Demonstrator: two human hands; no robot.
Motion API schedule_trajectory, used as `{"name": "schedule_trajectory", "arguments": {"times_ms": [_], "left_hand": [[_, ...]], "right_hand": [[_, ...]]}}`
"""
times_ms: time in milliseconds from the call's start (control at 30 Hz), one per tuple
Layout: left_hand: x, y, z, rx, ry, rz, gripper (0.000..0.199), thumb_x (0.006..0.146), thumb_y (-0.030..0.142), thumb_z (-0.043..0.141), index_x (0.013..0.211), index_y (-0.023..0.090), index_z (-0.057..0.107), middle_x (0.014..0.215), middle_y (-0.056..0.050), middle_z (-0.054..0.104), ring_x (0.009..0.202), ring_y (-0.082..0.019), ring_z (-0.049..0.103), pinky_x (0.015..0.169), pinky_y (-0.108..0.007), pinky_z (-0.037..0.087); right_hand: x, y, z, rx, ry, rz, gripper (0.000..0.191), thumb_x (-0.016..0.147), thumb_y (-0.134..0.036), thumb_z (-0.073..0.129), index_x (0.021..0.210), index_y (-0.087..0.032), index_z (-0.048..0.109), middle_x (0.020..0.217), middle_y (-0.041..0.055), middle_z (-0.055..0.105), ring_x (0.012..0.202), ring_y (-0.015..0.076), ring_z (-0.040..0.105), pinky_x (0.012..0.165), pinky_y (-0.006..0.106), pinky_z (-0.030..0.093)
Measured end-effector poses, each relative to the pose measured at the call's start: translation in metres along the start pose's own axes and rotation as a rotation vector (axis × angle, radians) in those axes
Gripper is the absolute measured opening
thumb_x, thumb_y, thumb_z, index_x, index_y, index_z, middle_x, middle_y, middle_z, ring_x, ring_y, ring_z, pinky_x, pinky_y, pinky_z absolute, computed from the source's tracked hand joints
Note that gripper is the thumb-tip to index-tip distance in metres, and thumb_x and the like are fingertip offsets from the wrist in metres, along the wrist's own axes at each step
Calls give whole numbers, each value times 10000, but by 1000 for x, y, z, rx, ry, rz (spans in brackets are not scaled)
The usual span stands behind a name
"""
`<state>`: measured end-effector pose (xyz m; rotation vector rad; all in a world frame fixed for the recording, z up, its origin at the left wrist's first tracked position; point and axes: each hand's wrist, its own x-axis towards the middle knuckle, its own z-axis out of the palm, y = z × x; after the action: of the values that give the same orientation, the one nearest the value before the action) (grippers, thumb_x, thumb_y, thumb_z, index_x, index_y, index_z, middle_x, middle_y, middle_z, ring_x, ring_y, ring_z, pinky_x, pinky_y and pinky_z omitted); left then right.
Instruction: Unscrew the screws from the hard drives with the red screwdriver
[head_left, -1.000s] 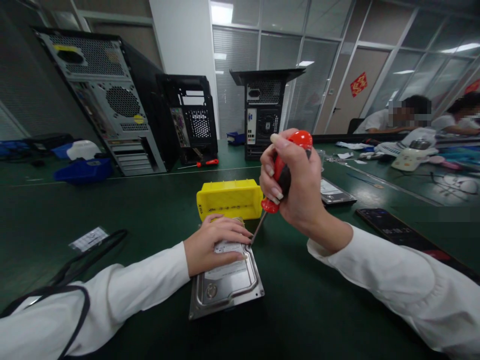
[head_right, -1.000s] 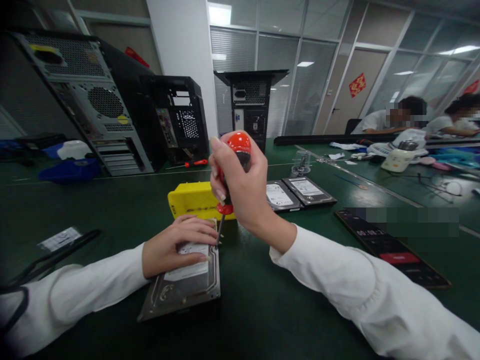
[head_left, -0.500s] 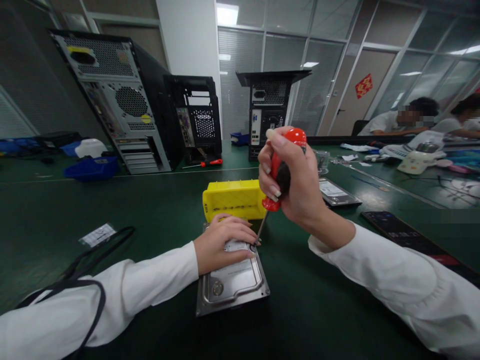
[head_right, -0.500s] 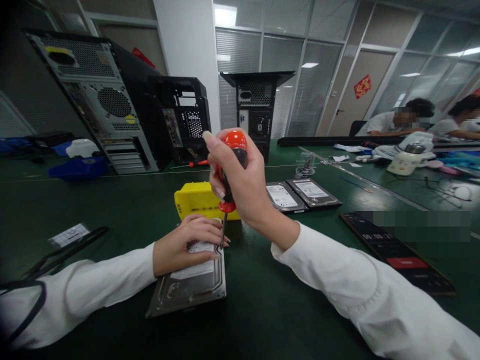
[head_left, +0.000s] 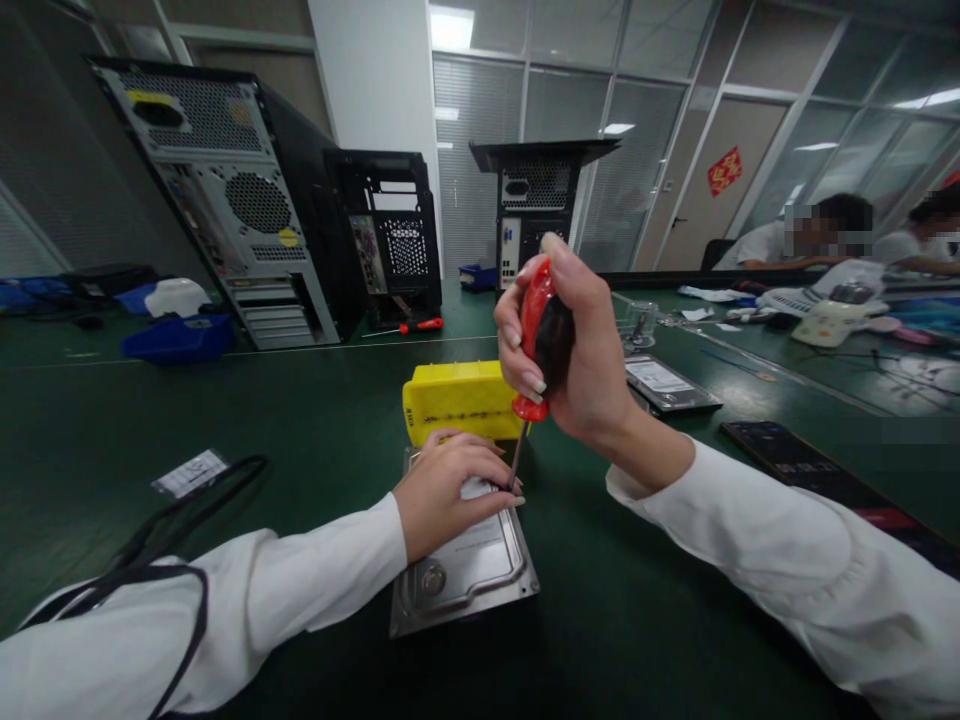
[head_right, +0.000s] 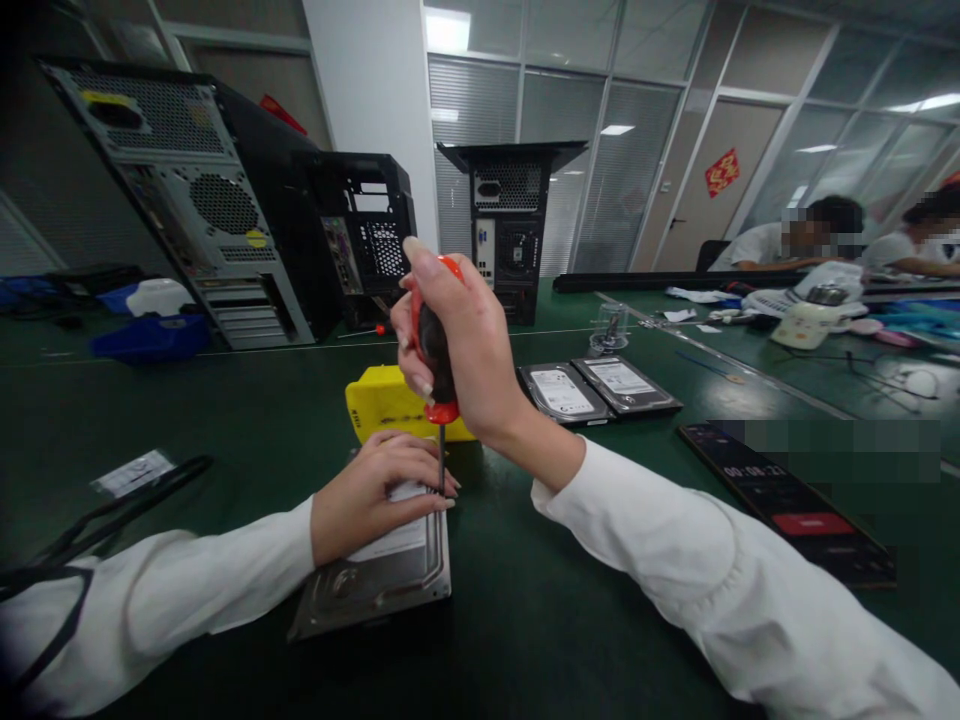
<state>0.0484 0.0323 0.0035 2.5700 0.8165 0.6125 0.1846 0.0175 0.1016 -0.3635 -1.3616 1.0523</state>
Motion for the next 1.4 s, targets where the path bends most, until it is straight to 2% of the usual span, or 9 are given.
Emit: {"name": "schedule_trajectory", "arguments": {"times_ms": [267, 600, 833, 1167, 1400], "left_hand": [[1, 3, -1, 18, 26, 11, 76, 787, 325, 684, 813, 260, 713, 908, 17, 722, 981, -225, 591, 897, -395, 307], [4, 6, -2, 26, 3, 1, 63, 781, 296, 696, 801, 242, 721, 902, 18, 725, 953, -209, 612, 895, -377, 317], [3, 8, -2, 4, 17, -12, 55, 763, 269, 710, 785, 222, 727, 895, 2, 728, 964, -214, 609, 878, -347, 381], [2, 5, -2, -16, -1, -7, 79, 770, 296, 703, 819, 239, 727, 929, 1, 719, 975, -214, 603, 872, -344, 393], [2, 7, -3, -29, -13, -29, 75, 770, 279, 703, 817, 226, 727, 907, 6, 715, 964, -208, 602, 854, -323, 406]], "right_hand": [[0, 0, -1, 7, 12, -2, 245, 833, -452, 476, 780, -229, 388, 571, -68, 423, 323, 33, 333, 318, 162, 227], [1, 2, 0, 27, 1, -32, 255, 835, -448, 475, 775, -219, 381, 552, -69, 411, 308, 34, 319, 289, 156, 211], [2, 3, -1, 60, 0, -45, 250, 847, -434, 477, 768, -213, 388, 550, -62, 417, 310, 41, 324, 297, 171, 200], [3, 7, -2, -24, -30, -100, 279, 816, -474, 522, 806, -210, 435, 627, -57, 436, 343, 22, 369, 309, 165, 256], [3, 7, -2, -9, 2, -73, 295, 806, -500, 521, 795, -213, 450, 606, -61, 435, 341, 30, 355, 294, 176, 253]]}}
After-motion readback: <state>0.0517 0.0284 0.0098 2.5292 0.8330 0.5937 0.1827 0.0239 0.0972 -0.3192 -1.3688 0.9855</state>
